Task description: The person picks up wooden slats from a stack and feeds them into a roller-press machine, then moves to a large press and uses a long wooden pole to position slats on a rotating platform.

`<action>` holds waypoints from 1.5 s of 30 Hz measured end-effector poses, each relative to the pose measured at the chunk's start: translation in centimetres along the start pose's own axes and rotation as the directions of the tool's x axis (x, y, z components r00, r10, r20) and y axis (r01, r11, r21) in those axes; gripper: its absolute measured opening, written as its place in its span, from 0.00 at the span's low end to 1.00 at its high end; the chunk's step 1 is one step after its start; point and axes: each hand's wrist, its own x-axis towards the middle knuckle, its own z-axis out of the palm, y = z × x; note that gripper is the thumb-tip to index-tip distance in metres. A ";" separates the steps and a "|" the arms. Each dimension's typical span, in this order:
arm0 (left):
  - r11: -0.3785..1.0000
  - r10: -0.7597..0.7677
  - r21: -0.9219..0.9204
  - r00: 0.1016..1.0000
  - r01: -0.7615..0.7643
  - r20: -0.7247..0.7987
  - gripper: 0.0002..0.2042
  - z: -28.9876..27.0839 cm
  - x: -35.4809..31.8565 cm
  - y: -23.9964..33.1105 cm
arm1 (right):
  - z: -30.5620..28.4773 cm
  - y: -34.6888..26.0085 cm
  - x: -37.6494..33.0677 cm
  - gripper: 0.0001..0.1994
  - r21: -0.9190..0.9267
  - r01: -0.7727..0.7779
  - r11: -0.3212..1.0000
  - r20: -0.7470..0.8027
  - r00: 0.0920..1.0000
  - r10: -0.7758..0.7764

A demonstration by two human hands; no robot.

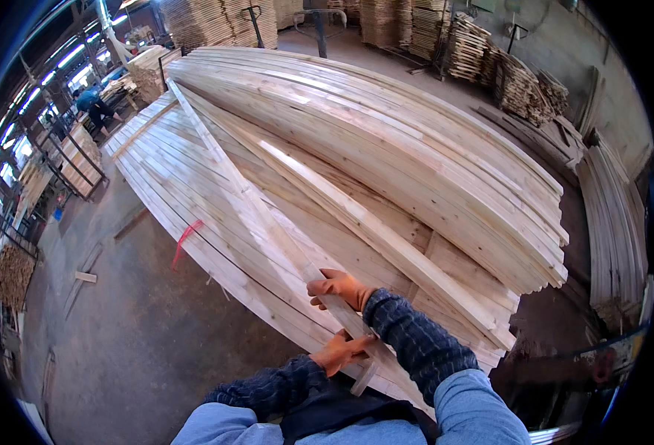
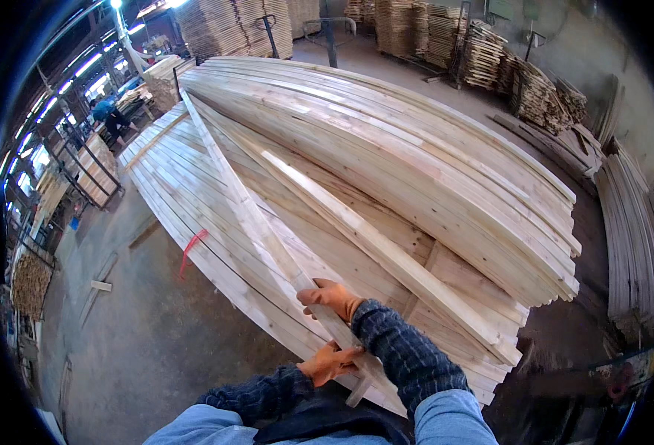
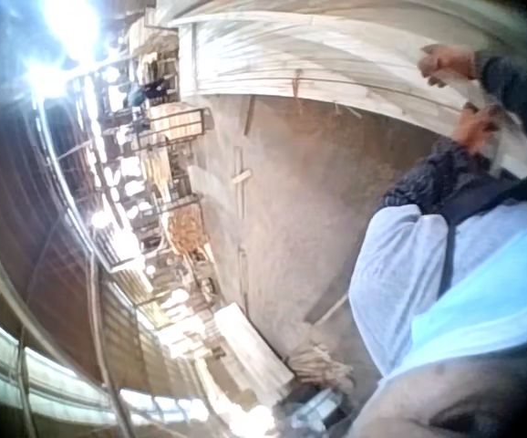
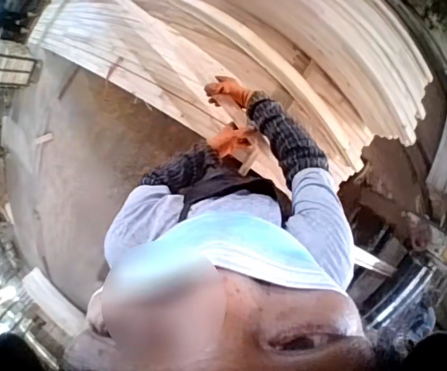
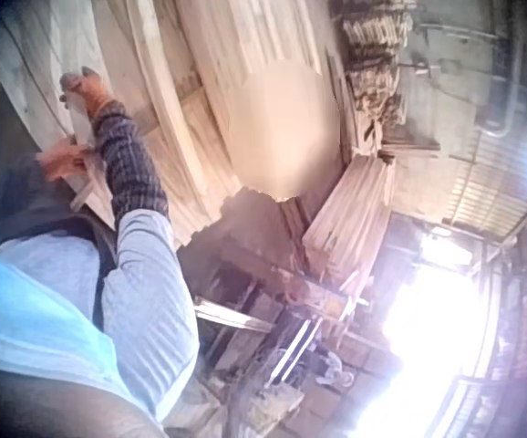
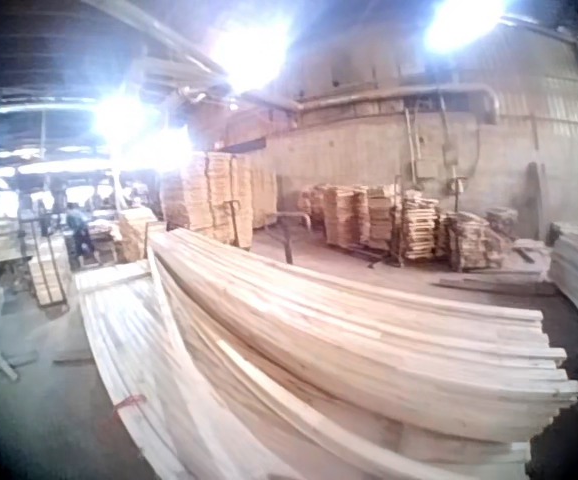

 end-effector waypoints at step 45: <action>-0.686 -0.095 0.299 0.490 -0.663 0.867 0.29 4.2 4.8 2.8 | 1.1 39.7 -61.3 0.57 -0.128 -0.890 0.438 -0.974 0.029 -0.225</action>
